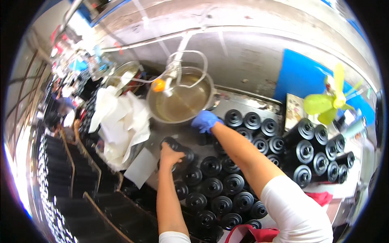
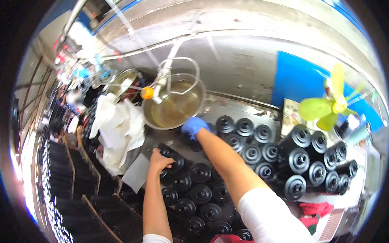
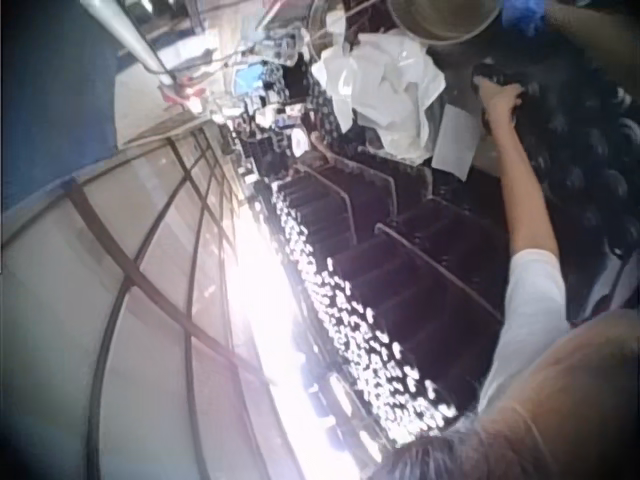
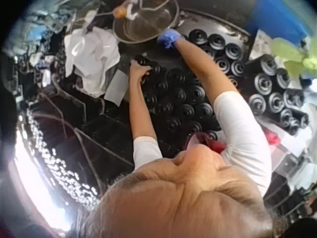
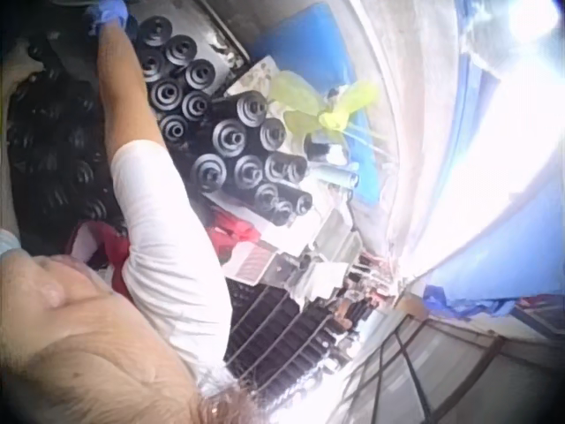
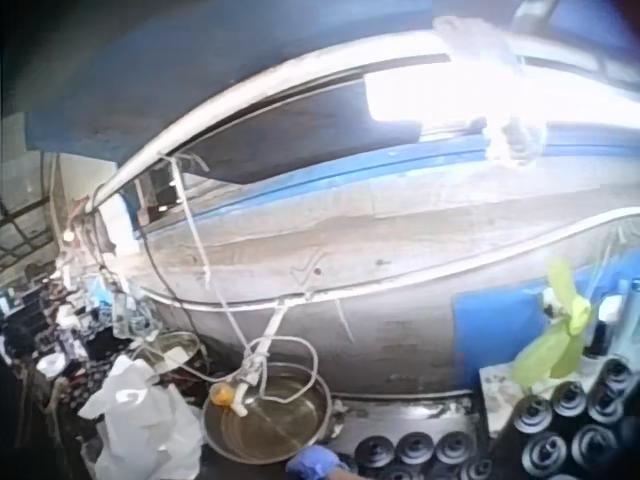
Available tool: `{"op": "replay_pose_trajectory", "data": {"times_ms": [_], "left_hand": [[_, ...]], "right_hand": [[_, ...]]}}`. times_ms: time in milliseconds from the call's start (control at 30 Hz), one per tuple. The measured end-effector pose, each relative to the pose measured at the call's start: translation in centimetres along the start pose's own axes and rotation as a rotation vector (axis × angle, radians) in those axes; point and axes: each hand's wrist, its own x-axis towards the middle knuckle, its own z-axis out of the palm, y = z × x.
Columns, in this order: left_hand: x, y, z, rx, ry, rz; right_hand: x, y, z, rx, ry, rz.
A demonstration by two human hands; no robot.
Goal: The person wipes the tops of black cylindrical containers with a white cloth and then applies decorative labels to their sides. The person handles the containers one at a time, smoothing the labels with a green tool to ensure they adhere properly.
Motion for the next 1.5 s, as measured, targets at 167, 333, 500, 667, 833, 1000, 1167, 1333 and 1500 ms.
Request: {"op": "replay_pose_trajectory", "data": {"times_ms": [167,333,500,667,833,1000,1167,1333,1500], "left_hand": [[2.1,-3.6,-1.4,-0.067,0.002,0.035],[2.4,-2.1,0.0,-0.096,-0.059,0.04],[2.4,-3.1,-0.3,-0.122,-0.091,0.104],[4.1,-4.0,0.5,-0.13,-0.132,0.103],[4.1,-4.6,-3.1,-0.093,-0.105,0.048],[4.0,-0.7,-3.2,-0.054,-0.038,0.021],[-4.0,8.5,-7.1,-0.023,0.07,0.27],[-19.4,19.5,-7.5,0.11,-0.149,0.615],[-31.4,27.4,-3.8,0.232,-0.253,0.641]], "right_hand": [[-4.6,-4.2,-0.5,-0.042,0.113,-0.008],[-8.8,-5.7,-3.6,-0.098,0.247,-0.076],[-16.2,-10.9,-9.7,-0.075,0.261,-0.235],[-25.0,-12.0,-16.9,-0.275,0.489,-0.329],[-38.8,-11.7,-24.8,-0.08,0.269,-0.319],[-53.2,-7.1,-27.7,-0.064,0.306,0.069],[-65.7,-0.9,-26.0,0.028,0.504,0.021],[-79.3,5.8,-23.7,0.239,0.6,0.341],[-91.6,14.1,-18.4,0.223,0.803,0.479]]}}
